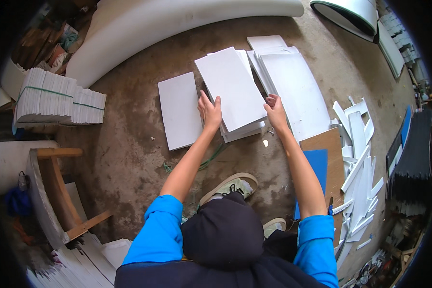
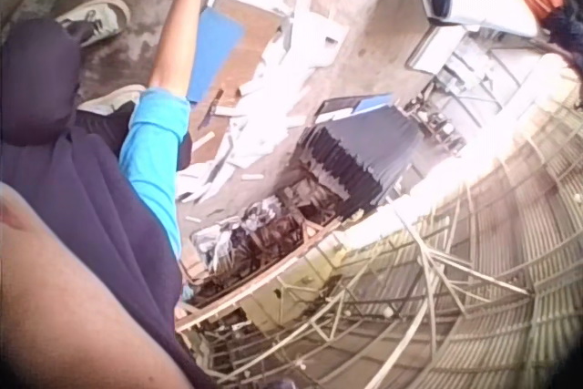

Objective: The person sits on the floor and uses a utility knife to cut white foam sheets. They use a blue rectangular template to guide the cuts, repeatedly scoring the foam along the template's edges and snapping off the excess material. The person handles the foam sheets and the template, stacking the cut pieces aside.

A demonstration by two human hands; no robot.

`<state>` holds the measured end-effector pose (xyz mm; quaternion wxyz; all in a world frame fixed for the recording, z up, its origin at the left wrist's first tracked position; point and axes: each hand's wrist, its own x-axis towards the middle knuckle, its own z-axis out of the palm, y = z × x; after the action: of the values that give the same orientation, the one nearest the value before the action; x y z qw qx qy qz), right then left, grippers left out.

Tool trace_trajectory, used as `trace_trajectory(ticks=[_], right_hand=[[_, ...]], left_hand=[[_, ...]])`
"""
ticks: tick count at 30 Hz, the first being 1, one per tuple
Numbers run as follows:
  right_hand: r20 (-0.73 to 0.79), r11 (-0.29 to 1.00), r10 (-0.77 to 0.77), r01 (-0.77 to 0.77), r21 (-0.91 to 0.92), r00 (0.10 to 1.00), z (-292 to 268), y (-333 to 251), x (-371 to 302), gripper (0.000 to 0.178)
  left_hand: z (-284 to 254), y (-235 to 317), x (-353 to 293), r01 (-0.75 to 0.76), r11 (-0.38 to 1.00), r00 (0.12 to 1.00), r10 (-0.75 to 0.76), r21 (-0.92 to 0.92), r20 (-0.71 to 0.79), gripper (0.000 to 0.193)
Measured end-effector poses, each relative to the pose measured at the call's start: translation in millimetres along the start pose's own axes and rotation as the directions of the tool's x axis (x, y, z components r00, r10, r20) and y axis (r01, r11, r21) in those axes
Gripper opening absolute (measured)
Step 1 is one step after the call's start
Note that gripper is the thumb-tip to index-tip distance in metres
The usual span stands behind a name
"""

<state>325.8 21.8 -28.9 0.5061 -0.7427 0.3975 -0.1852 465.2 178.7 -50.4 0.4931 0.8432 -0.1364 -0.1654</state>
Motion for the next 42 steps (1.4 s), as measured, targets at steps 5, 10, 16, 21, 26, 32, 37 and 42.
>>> trace_trajectory(ticks=[5, 10, 16, 21, 26, 32, 37, 42], right_hand=[[0.026, 0.995, -0.027, 0.029, -0.095, 0.999, 27.2, -5.4, -14.7, 0.043], [0.023, 0.991, -0.080, 0.082, -0.106, 0.997, 29.6, -12.8, -25.7, 0.048], [0.021, 0.958, -0.077, 0.080, -0.274, 0.997, 7.0, -13.7, -26.5, 0.051], [0.374, 0.851, 0.034, 0.169, -0.497, 0.927, -70.9, -42.0, -61.2, 0.043], [0.282, 0.732, 0.261, 0.002, -0.682, 0.923, -182.0, -60.1, -150.6, 0.035], [-0.207, 0.737, 0.286, -0.353, -0.576, 0.936, -317.2, 3.5, -322.9, 0.034], [-0.344, 0.692, 0.605, -0.688, -0.220, 0.718, -341.2, 34.1, -450.5, 0.033], [-0.386, 0.719, 0.609, -0.688, -0.100, 0.693, -341.5, 80.8, -490.8, 0.031]], left_hand=[[5.5, -20.6, 8.4, -0.093, 0.961, 0.984, 0.129, -0.260, 0.123, 0.075], [11.3, -14.8, 8.7, -0.130, 0.952, 0.982, 0.162, -0.276, 0.098, 0.079], [3.5, 17.5, -10.7, -0.142, 0.982, 0.988, 0.132, 0.127, 0.083, 0.083], [1.0, 62.7, -48.1, -0.474, 0.880, 0.853, 0.467, -0.032, 0.234, 0.077], [23.1, 117.6, -89.8, -0.659, 0.724, 0.530, 0.640, -0.205, 0.557, 0.062], [51.4, 190.1, -163.9, -0.702, 0.635, -0.015, 0.438, -0.322, 0.899, 0.049], [43.6, 199.1, -223.0, -0.780, 0.408, -0.268, 0.469, -0.476, 0.841, 0.044], [27.6, 203.0, -256.7, -0.828, 0.378, -0.253, 0.409, -0.415, 0.877, 0.034]])
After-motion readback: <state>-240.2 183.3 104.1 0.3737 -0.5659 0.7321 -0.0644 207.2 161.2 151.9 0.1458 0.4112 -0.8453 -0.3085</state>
